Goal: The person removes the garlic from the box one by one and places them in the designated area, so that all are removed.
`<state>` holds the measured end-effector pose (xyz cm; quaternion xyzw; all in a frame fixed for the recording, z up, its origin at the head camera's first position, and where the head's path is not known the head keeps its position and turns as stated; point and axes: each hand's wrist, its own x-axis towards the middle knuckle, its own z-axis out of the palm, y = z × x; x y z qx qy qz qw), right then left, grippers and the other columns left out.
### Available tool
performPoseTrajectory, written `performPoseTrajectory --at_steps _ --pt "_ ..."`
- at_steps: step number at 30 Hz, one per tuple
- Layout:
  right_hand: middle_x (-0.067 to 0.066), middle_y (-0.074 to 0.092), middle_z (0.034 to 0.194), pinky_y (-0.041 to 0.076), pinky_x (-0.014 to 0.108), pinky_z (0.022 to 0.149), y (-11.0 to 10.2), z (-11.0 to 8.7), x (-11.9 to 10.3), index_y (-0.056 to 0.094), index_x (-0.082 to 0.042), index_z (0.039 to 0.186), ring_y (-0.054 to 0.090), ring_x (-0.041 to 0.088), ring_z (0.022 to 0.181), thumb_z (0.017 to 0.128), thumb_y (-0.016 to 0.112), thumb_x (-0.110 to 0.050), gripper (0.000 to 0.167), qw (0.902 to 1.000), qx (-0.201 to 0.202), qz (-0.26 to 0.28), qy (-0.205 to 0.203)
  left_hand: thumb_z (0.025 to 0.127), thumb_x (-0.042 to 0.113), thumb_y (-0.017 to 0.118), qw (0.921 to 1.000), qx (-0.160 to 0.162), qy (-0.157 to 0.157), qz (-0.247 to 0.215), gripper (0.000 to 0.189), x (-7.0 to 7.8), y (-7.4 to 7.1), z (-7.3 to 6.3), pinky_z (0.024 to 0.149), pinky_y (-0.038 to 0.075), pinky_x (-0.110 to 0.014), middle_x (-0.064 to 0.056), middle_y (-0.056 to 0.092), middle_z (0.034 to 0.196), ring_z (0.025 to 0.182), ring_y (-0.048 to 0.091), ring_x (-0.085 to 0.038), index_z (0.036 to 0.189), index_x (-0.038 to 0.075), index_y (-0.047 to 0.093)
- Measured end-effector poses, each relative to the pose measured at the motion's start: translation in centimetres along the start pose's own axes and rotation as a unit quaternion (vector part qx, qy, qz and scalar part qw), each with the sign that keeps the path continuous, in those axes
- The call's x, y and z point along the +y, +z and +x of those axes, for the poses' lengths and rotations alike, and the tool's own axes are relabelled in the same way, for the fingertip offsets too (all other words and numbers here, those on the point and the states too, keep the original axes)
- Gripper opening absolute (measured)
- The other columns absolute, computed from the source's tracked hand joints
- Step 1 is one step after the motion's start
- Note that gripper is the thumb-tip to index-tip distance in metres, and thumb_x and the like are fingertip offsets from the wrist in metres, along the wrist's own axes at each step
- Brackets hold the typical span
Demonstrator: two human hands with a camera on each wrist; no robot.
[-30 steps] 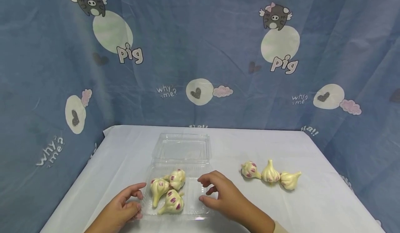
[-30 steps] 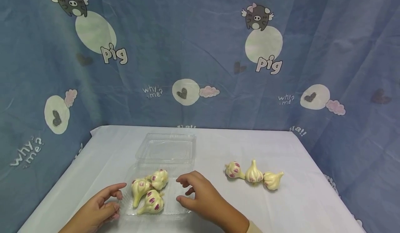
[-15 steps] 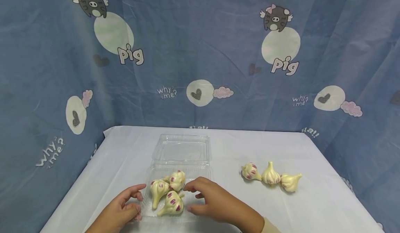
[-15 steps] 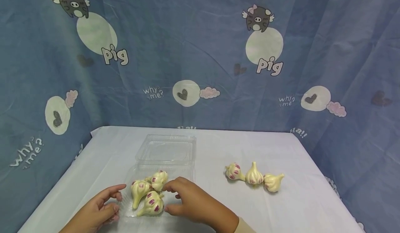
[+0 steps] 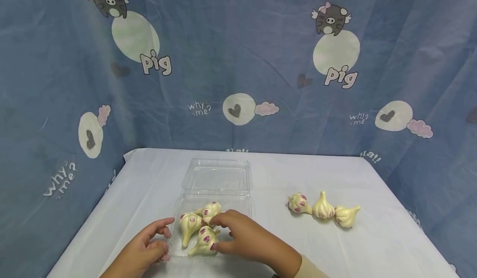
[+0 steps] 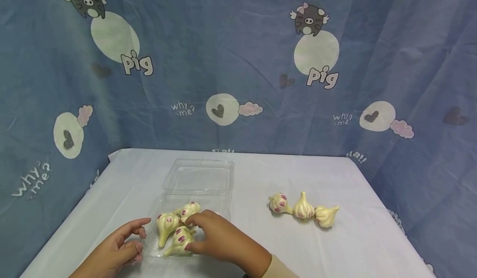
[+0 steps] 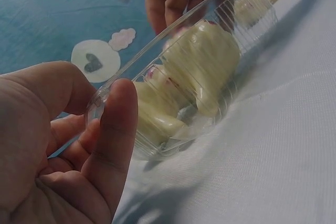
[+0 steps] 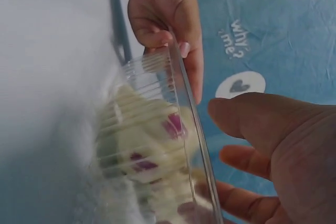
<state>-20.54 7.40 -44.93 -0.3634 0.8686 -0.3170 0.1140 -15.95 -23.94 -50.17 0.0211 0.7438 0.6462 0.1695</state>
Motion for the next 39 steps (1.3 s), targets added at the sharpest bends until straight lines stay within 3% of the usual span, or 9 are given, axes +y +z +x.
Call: performPoseTrajectory --at_steps 4,10,14,25,32,39 --pt "-0.010 0.064 0.128 0.053 0.021 0.089 0.2 0.6 -0.2 0.067 -0.027 0.134 0.058 0.004 0.117 0.092 0.082 -0.035 0.045 0.9998 -0.007 -0.018 0.005 0.102 0.008 0.059 0.9999 -0.008 0.005 0.004 0.071 -0.1 0.1 0.4 0.079 0.061 -0.036 -0.020 0.039 0.127 0.079 0.062 -0.018 0.163 -0.003 0.023" --pt "-0.015 0.062 0.131 0.050 0.023 0.100 0.9 1.7 -0.4 0.067 -0.025 0.134 0.054 -0.001 0.123 0.091 0.082 -0.029 0.046 0.9992 -0.036 -0.019 -0.004 0.102 0.008 0.059 0.9999 0.004 -0.005 0.016 0.070 -0.2 0.1 0.4 0.079 0.061 -0.035 -0.021 0.041 0.127 0.075 0.060 -0.017 0.162 -0.003 0.025" --pt "-0.015 0.062 0.130 0.048 0.024 0.104 1.2 1.9 -0.5 0.066 -0.025 0.134 0.053 -0.001 0.124 0.091 0.083 -0.029 0.046 0.9987 -0.038 -0.032 -0.008 0.103 0.008 0.058 0.9999 -0.010 0.002 0.002 0.071 0.2 0.0 0.3 0.080 0.060 -0.035 -0.018 0.039 0.125 0.077 0.059 -0.014 0.163 -0.003 0.022" --pt "-0.012 0.061 0.122 0.049 0.023 0.098 2.2 2.4 -0.9 0.068 -0.027 0.130 0.052 -0.003 0.111 0.087 0.087 -0.029 0.047 0.9992 -0.021 -0.030 0.019 0.105 0.005 0.055 0.9980 -0.048 0.026 -0.033 0.071 -0.5 -0.5 0.3 0.079 0.060 -0.034 -0.011 0.037 0.121 0.080 0.060 -0.010 0.162 -0.007 0.016" --pt "-0.010 0.059 0.117 0.050 0.024 0.094 2.6 2.3 -0.9 0.068 -0.032 0.125 0.052 -0.003 0.105 0.084 0.089 -0.029 0.046 0.9987 -0.009 -0.015 0.048 0.103 0.005 0.058 0.9990 -0.037 0.017 -0.021 0.072 -0.3 -0.4 0.2 0.079 0.060 -0.035 -0.013 0.037 0.122 0.079 0.060 -0.010 0.162 -0.006 0.017" --pt "-0.011 0.058 0.117 0.050 0.024 0.094 2.9 2.2 -0.6 0.067 -0.032 0.124 0.052 -0.003 0.106 0.084 0.088 -0.028 0.045 0.9991 0.004 -0.021 0.036 0.102 0.008 0.061 0.9998 -0.019 0.005 -0.011 0.073 -0.3 -0.3 0.1 0.079 0.061 -0.035 -0.015 0.038 0.123 0.081 0.062 -0.014 0.162 -0.005 0.021"
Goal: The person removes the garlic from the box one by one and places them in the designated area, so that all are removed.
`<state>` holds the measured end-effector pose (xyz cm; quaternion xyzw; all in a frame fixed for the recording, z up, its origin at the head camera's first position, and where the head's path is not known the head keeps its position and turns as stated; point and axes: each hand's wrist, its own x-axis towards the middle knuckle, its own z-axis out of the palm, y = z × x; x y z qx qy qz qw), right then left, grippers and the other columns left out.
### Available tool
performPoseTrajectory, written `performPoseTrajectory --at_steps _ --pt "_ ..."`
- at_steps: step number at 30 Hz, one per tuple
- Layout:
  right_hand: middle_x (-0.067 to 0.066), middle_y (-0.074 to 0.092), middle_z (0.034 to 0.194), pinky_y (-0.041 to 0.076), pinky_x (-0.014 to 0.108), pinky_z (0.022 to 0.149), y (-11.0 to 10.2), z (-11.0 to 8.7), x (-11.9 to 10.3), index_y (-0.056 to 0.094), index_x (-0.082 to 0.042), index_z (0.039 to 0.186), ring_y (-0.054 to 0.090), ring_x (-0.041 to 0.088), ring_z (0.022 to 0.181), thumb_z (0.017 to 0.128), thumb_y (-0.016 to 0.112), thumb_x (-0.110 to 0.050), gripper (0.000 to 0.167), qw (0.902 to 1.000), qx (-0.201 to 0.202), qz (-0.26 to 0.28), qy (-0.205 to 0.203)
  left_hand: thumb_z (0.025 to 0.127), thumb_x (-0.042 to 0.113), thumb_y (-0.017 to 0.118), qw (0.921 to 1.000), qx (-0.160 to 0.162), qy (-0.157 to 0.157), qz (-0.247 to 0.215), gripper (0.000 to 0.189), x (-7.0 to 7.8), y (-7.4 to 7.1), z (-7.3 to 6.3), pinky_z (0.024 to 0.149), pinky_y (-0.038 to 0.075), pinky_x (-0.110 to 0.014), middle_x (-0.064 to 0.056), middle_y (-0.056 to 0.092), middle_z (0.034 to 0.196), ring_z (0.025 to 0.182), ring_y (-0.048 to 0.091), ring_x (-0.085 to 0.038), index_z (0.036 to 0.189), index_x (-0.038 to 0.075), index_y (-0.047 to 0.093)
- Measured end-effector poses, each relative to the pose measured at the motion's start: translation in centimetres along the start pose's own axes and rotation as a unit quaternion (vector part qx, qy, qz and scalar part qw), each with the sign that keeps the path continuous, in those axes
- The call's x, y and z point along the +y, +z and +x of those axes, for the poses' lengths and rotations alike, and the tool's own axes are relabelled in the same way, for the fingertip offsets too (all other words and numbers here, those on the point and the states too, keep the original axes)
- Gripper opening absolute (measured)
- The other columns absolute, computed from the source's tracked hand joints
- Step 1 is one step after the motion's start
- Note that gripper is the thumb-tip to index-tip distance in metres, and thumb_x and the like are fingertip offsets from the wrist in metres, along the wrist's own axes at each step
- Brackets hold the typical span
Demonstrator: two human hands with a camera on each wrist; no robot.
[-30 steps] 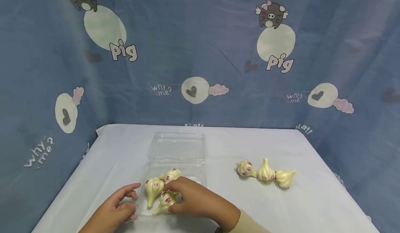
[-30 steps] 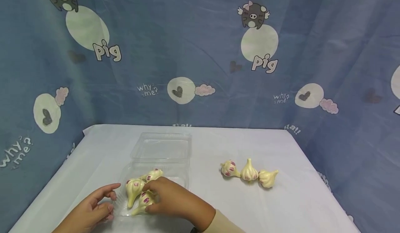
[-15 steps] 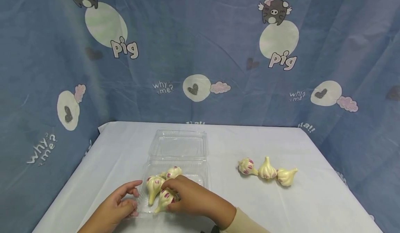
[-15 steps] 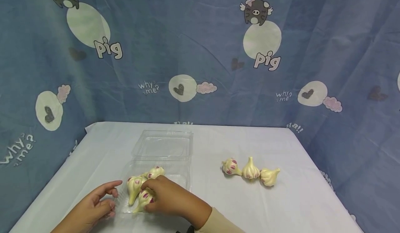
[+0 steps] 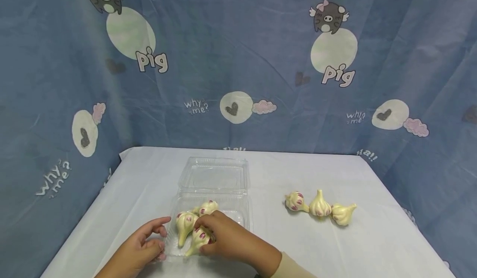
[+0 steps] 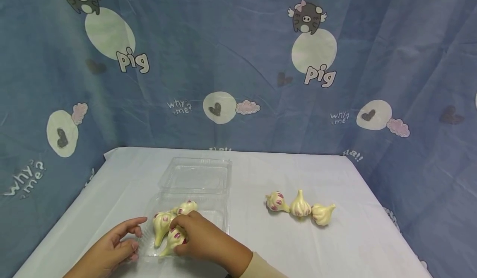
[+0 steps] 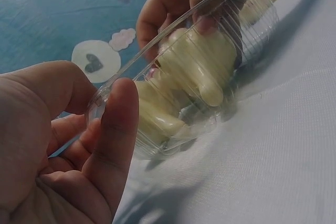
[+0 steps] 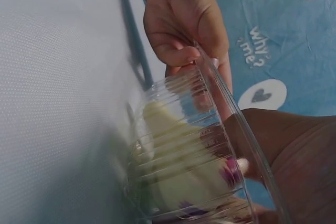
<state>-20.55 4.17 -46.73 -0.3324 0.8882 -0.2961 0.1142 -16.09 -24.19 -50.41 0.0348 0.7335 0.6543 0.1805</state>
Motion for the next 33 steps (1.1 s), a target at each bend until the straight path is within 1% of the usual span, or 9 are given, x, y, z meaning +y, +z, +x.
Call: performPoseTrajectory --at_steps 6,15,19,21,24,26,27,31,33 --pt "-0.012 0.058 0.117 0.049 0.022 0.094 -0.2 -0.1 -0.1 0.067 -0.031 0.122 0.051 -0.002 0.104 0.083 0.086 -0.021 0.045 0.9998 0.011 0.011 -0.009 0.103 0.010 0.062 0.9999 0.012 -0.004 0.007 0.072 0.2 0.1 -0.1 0.082 0.062 -0.035 -0.016 0.039 0.125 0.077 0.060 -0.013 0.162 -0.005 0.024" --pt "-0.011 0.060 0.127 0.049 0.024 0.097 -0.8 -0.6 -0.1 0.067 -0.030 0.123 0.053 -0.001 0.111 0.085 0.084 -0.021 0.043 0.9994 0.028 0.014 -0.013 0.102 0.005 0.060 0.9996 0.016 0.003 0.023 0.070 -0.1 0.2 -0.1 0.078 0.062 -0.033 -0.017 0.042 0.123 0.074 0.059 -0.013 0.160 -0.008 0.024" --pt "-0.010 0.061 0.126 0.049 0.024 0.097 -1.2 -0.7 0.0 0.067 -0.027 0.126 0.053 -0.001 0.113 0.086 0.082 -0.020 0.043 0.9989 0.038 0.007 -0.026 0.102 0.005 0.060 0.9996 0.013 0.009 0.024 0.070 -0.1 0.2 -0.1 0.078 0.061 -0.033 -0.017 0.042 0.123 0.072 0.059 -0.012 0.160 -0.009 0.024" --pt "-0.010 0.062 0.125 0.049 0.024 0.097 -1.4 -0.8 0.0 0.066 -0.025 0.129 0.053 -0.001 0.113 0.087 0.082 -0.020 0.045 0.9985 0.042 0.002 -0.034 0.102 0.006 0.060 0.9996 0.013 0.007 0.023 0.070 0.0 0.1 -0.1 0.079 0.061 -0.033 -0.017 0.041 0.123 0.072 0.058 -0.011 0.160 -0.008 0.024" --pt "-0.010 0.063 0.125 0.049 0.022 0.095 -1.7 -0.9 0.2 0.066 -0.024 0.133 0.054 -0.001 0.112 0.088 0.080 -0.020 0.048 0.9983 0.043 0.011 -0.036 0.102 0.007 0.061 0.9996 0.016 0.004 0.022 0.071 0.1 0.1 0.0 0.080 0.062 -0.033 -0.017 0.041 0.123 0.071 0.058 -0.011 0.161 -0.007 0.024" --pt "-0.009 0.061 0.126 0.051 0.020 0.091 -1.9 -1.1 0.3 0.066 -0.024 0.134 0.055 0.001 0.112 0.088 0.080 -0.018 0.048 0.9981 0.041 0.039 -0.024 0.101 0.008 0.062 0.9997 0.019 -0.002 0.018 0.072 0.1 0.2 0.1 0.080 0.062 -0.033 -0.016 0.041 0.123 0.071 0.058 -0.011 0.161 -0.005 0.025" --pt "-0.009 0.061 0.126 0.052 0.019 0.089 -2.0 -1.2 0.3 0.066 -0.025 0.133 0.055 0.002 0.112 0.088 0.079 -0.016 0.048 0.9975 0.040 0.057 -0.015 0.101 0.008 0.062 0.9996 0.019 0.001 0.019 0.072 0.1 0.2 0.1 0.080 0.062 -0.033 -0.017 0.041 0.123 0.071 0.058 -0.012 0.161 -0.006 0.025" --pt "-0.006 0.057 0.127 0.055 0.015 0.084 -2.4 -1.8 0.5 0.066 -0.028 0.129 0.058 0.009 0.118 0.089 0.079 -0.011 0.045 0.9900 0.038 0.135 0.015 0.100 0.007 0.062 0.9996 0.021 0.000 0.020 0.072 0.0 0.3 0.1 0.080 0.062 -0.034 -0.018 0.040 0.124 0.071 0.057 -0.012 0.161 -0.005 0.026" --pt "-0.006 0.057 0.129 0.055 0.015 0.084 -2.5 -2.0 0.5 0.066 -0.029 0.129 0.059 0.010 0.121 0.090 0.079 -0.010 0.045 0.9877 0.039 0.150 0.019 0.101 0.007 0.062 0.9995 0.021 0.002 0.022 0.071 0.0 0.3 0.0 0.080 0.062 -0.034 -0.019 0.040 0.125 0.070 0.057 -0.012 0.161 -0.005 0.026"
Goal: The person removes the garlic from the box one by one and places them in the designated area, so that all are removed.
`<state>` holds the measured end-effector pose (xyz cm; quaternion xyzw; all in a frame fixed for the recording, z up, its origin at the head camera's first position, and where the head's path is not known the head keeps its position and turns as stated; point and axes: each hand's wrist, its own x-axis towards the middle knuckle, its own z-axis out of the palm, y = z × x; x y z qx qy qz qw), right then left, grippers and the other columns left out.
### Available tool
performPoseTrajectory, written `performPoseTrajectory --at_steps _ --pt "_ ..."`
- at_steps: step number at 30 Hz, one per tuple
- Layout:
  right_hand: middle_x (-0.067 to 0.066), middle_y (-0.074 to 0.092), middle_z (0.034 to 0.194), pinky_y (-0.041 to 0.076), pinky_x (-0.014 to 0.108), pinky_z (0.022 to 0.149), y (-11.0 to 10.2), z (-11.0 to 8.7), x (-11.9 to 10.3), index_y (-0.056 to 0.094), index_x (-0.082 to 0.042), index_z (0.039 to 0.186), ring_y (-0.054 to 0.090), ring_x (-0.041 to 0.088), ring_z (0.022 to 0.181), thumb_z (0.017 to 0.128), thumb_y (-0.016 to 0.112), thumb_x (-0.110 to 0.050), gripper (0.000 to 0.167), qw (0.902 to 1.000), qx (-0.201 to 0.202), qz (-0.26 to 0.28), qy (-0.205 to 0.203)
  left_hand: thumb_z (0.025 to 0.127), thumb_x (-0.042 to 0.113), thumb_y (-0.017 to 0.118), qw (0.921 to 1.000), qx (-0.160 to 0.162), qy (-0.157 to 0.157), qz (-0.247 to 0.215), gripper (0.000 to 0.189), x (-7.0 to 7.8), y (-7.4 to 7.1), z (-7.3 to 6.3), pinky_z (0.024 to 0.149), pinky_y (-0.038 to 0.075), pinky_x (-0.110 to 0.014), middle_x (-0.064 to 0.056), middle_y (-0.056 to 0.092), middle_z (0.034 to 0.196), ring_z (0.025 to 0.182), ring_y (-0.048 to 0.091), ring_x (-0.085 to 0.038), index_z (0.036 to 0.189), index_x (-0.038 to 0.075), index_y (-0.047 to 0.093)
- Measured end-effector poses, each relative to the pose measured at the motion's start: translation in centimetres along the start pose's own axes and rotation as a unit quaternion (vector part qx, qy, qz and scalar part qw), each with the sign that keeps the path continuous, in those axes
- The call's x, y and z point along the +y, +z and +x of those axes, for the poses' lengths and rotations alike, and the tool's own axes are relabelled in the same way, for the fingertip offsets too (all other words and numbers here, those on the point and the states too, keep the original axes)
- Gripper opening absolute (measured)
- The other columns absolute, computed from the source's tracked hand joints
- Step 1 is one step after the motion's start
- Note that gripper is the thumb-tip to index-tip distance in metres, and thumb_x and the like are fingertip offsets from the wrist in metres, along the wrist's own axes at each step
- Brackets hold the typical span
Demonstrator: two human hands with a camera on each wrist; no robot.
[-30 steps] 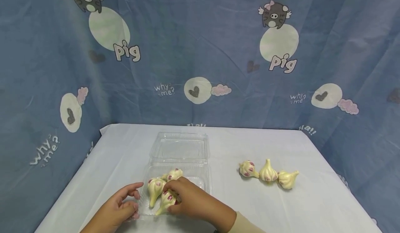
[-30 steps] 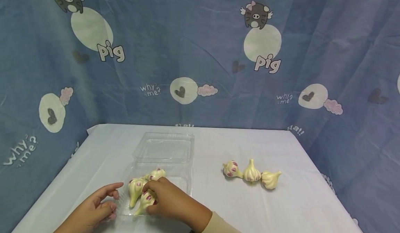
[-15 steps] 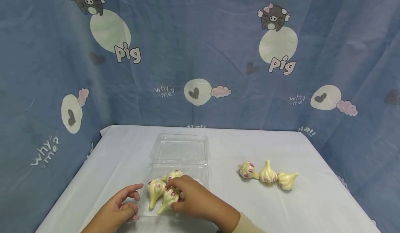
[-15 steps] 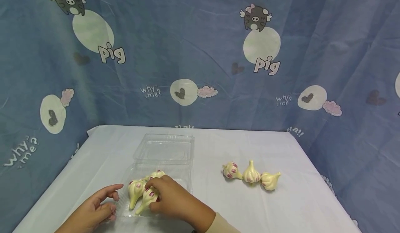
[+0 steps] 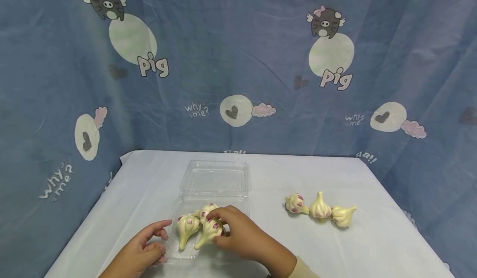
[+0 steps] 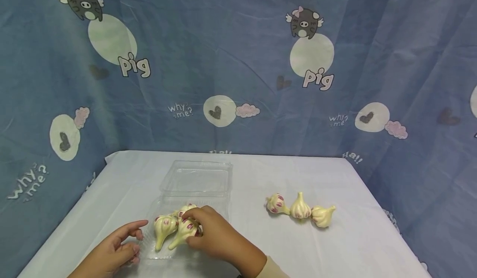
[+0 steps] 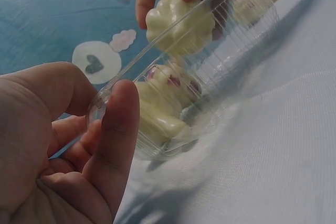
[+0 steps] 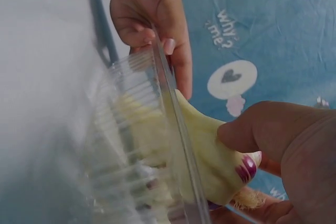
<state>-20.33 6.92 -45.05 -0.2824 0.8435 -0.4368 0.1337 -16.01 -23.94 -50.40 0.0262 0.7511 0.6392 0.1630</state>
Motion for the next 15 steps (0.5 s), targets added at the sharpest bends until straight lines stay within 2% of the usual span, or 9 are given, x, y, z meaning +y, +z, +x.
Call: performPoseTrajectory --at_steps 8,15 --pt "-0.004 0.057 0.132 0.057 0.017 0.087 -0.4 -1.1 0.3 0.066 -0.027 0.131 0.061 0.018 0.126 0.091 0.080 -0.010 0.046 0.9992 0.020 0.033 -0.007 0.100 0.007 0.062 1.0000 0.002 -0.001 0.001 0.072 0.0 0.0 0.1 0.079 0.062 -0.035 -0.019 0.041 0.124 0.067 0.055 -0.011 0.161 -0.006 0.027" --pt "-0.002 0.058 0.131 0.057 0.020 0.090 -0.6 -1.8 1.0 0.066 -0.026 0.132 0.061 0.018 0.123 0.091 0.078 -0.007 0.046 0.9960 0.070 0.052 -0.020 0.099 0.006 0.063 0.9999 0.009 -0.009 -0.003 0.072 0.0 0.1 0.2 0.079 0.062 -0.035 -0.019 0.042 0.124 0.067 0.054 -0.013 0.160 -0.005 0.028"
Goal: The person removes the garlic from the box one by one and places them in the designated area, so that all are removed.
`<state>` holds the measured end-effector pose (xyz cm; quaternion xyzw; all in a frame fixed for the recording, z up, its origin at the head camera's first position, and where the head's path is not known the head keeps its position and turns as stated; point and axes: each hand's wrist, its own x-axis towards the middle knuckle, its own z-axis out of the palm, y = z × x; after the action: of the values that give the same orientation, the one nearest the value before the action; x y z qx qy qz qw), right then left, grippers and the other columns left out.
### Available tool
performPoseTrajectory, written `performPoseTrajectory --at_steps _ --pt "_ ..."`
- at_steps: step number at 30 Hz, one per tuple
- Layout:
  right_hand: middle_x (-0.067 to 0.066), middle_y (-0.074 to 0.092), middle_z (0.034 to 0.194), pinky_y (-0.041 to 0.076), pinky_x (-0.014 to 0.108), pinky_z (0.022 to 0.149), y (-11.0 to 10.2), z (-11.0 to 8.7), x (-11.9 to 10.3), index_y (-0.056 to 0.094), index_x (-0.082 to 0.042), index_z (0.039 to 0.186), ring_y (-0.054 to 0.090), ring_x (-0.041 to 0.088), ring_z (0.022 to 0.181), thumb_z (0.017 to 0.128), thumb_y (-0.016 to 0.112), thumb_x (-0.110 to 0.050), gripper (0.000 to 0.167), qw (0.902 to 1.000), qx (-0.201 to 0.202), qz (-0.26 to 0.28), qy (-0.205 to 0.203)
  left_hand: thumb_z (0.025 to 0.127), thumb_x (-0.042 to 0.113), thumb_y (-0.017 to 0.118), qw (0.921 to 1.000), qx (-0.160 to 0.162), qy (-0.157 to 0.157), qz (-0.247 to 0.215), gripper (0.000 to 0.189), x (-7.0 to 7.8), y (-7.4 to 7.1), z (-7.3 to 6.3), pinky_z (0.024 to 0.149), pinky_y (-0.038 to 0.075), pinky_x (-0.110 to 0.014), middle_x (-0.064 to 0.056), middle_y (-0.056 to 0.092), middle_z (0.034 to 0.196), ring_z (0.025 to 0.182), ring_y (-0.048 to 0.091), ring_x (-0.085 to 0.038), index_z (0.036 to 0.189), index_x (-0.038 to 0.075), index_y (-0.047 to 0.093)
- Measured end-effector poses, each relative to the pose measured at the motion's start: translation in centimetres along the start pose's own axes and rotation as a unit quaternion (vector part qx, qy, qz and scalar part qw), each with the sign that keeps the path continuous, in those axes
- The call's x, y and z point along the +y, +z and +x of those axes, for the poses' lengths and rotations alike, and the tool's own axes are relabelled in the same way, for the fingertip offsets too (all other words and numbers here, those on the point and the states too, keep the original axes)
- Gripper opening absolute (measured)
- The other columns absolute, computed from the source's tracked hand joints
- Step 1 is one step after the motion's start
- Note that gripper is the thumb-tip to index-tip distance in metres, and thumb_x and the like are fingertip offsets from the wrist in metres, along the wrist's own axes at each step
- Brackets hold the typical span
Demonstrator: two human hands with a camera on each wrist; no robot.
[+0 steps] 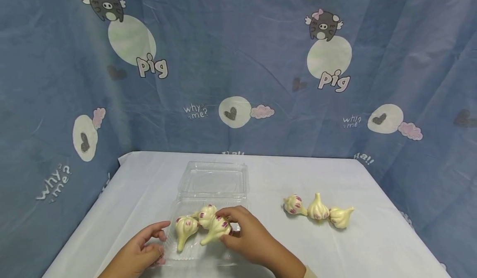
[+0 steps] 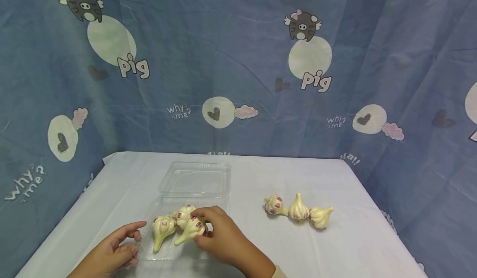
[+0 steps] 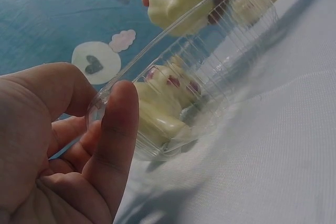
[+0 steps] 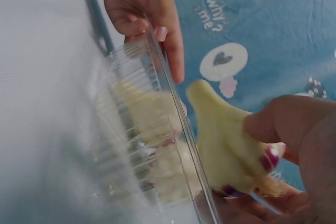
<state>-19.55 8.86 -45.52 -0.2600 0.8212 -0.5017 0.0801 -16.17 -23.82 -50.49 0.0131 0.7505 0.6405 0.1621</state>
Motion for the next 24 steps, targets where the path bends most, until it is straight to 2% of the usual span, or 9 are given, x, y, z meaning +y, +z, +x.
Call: performPoseTrajectory --at_steps 8,13,17,24 --pt "-0.004 0.055 0.138 0.057 0.025 0.094 -1.0 -0.8 0.7 0.063 -0.030 0.137 0.058 0.024 0.130 0.093 0.075 -0.011 0.049 0.9990 0.038 0.022 0.009 0.101 0.009 0.062 1.0000 -0.001 0.003 -0.002 0.071 0.0 0.0 -0.2 0.080 0.062 -0.035 -0.019 0.041 0.125 0.068 0.055 -0.013 0.161 -0.004 0.026" --pt "-0.003 0.054 0.140 0.057 0.025 0.095 -1.9 -1.4 1.4 0.060 -0.030 0.139 0.058 0.026 0.132 0.095 0.075 -0.012 0.051 0.9974 0.064 0.031 0.008 0.098 0.006 0.061 0.9999 0.010 -0.008 0.008 0.071 0.2 0.2 -0.1 0.078 0.061 -0.035 -0.019 0.041 0.126 0.071 0.056 -0.015 0.161 -0.003 0.029" --pt "-0.001 0.054 0.140 0.057 0.026 0.096 -2.6 -1.8 1.8 0.059 -0.031 0.140 0.058 0.025 0.132 0.095 0.076 -0.014 0.051 0.9959 0.079 0.042 0.010 0.098 0.006 0.059 0.9999 0.002 -0.008 0.007 0.072 0.4 0.2 0.0 0.077 0.061 -0.035 -0.019 0.041 0.126 0.072 0.058 -0.015 0.161 -0.004 0.026" --pt "0.003 0.057 0.140 0.057 0.028 0.096 -3.4 -2.8 2.8 0.059 -0.027 0.140 0.060 0.026 0.131 0.095 0.077 -0.015 0.050 0.9889 0.127 0.062 0.047 0.099 0.006 0.058 1.0000 -0.008 -0.004 -0.003 0.073 0.2 0.0 -0.2 0.077 0.061 -0.035 -0.019 0.040 0.125 0.072 0.058 -0.014 0.161 -0.006 0.023"
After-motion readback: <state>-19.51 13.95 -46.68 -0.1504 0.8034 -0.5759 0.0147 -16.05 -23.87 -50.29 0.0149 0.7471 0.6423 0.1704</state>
